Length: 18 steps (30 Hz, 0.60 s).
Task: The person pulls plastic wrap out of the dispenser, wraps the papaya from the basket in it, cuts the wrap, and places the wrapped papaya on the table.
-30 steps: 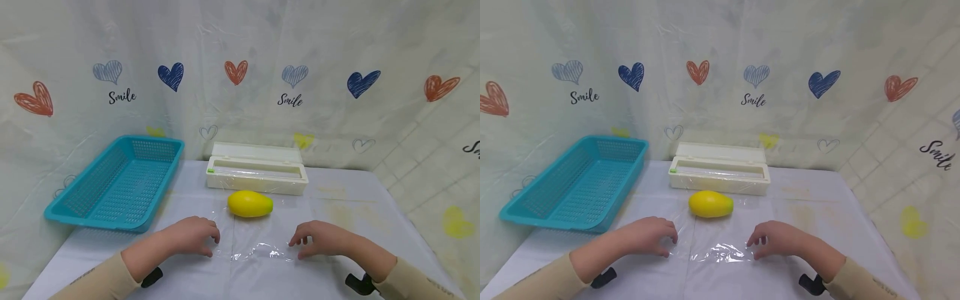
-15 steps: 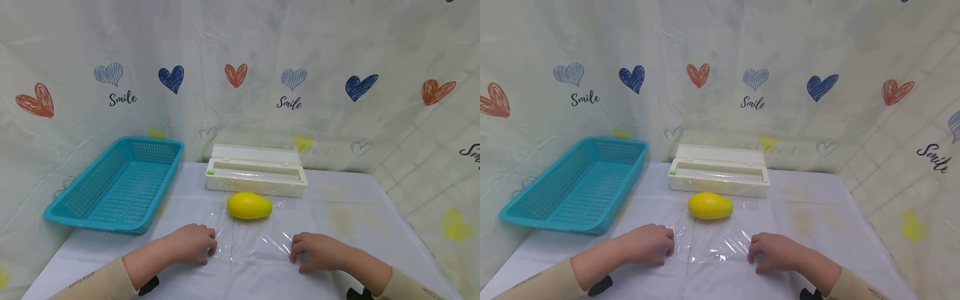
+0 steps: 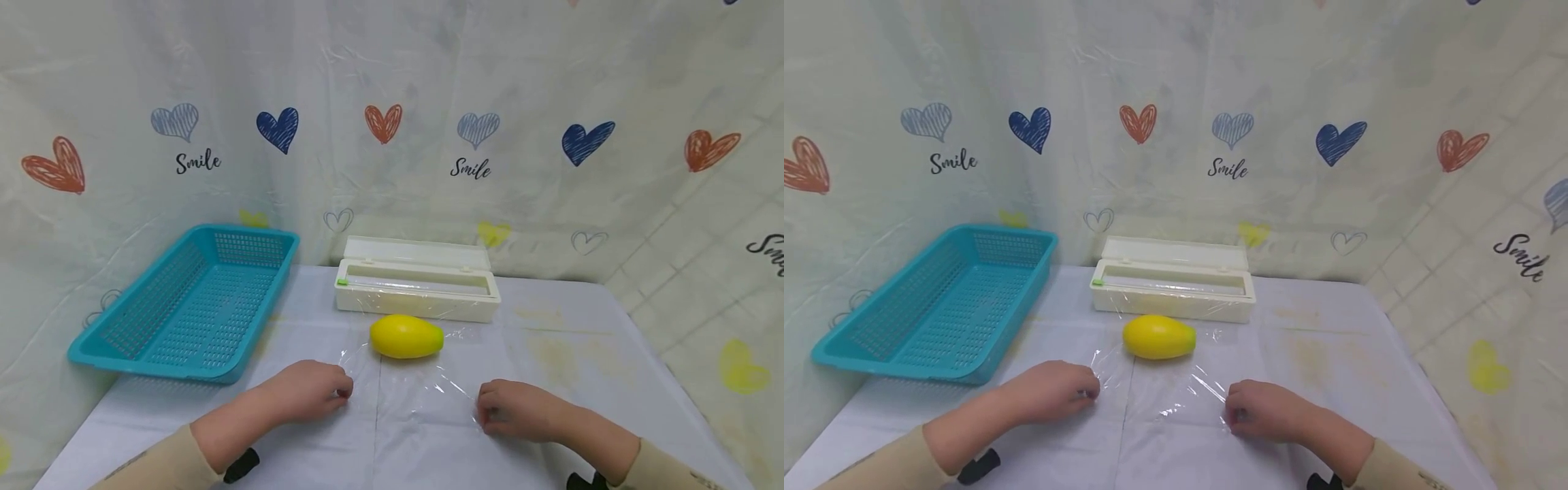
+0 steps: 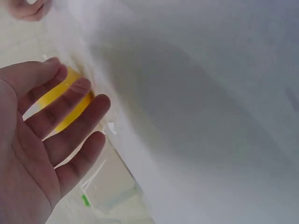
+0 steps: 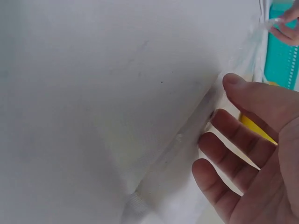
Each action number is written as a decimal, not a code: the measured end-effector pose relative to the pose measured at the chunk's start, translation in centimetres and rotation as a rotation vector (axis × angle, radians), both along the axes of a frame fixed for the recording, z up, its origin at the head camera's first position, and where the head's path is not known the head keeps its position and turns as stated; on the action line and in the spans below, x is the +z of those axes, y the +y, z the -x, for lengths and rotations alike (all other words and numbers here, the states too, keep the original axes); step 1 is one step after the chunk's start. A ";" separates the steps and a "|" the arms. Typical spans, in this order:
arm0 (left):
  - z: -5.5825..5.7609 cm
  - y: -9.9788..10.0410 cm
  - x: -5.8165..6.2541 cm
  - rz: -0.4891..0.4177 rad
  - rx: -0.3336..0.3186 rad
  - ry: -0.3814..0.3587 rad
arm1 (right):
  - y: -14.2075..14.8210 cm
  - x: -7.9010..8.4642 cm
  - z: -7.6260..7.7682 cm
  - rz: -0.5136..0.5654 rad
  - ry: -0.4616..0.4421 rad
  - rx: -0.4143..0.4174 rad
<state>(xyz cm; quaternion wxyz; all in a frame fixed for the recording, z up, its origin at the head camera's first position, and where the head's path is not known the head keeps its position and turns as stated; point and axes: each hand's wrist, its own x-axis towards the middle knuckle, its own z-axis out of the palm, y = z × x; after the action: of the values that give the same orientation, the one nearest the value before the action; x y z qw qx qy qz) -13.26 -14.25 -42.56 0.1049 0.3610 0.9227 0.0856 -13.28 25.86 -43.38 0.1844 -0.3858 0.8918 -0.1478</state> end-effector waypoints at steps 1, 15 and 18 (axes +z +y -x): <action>0.1 -0.1 0.1 -0.020 0.021 -0.004 | 0.0 0.0 0.0 0.002 -0.013 -0.013; 1.2 -0.7 1.1 -0.142 0.152 0.017 | -0.1 -0.3 0.4 0.016 0.028 -0.078; 1.5 -0.8 0.9 -0.162 0.189 0.044 | 0.1 0.2 0.4 0.044 0.057 -0.099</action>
<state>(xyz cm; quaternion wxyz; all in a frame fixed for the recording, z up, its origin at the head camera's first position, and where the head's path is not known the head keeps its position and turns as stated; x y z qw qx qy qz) -14.75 -15.08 -41.66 0.0464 0.2815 0.9448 0.1614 -13.69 25.94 -43.20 0.1430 -0.3492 0.9112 -0.1655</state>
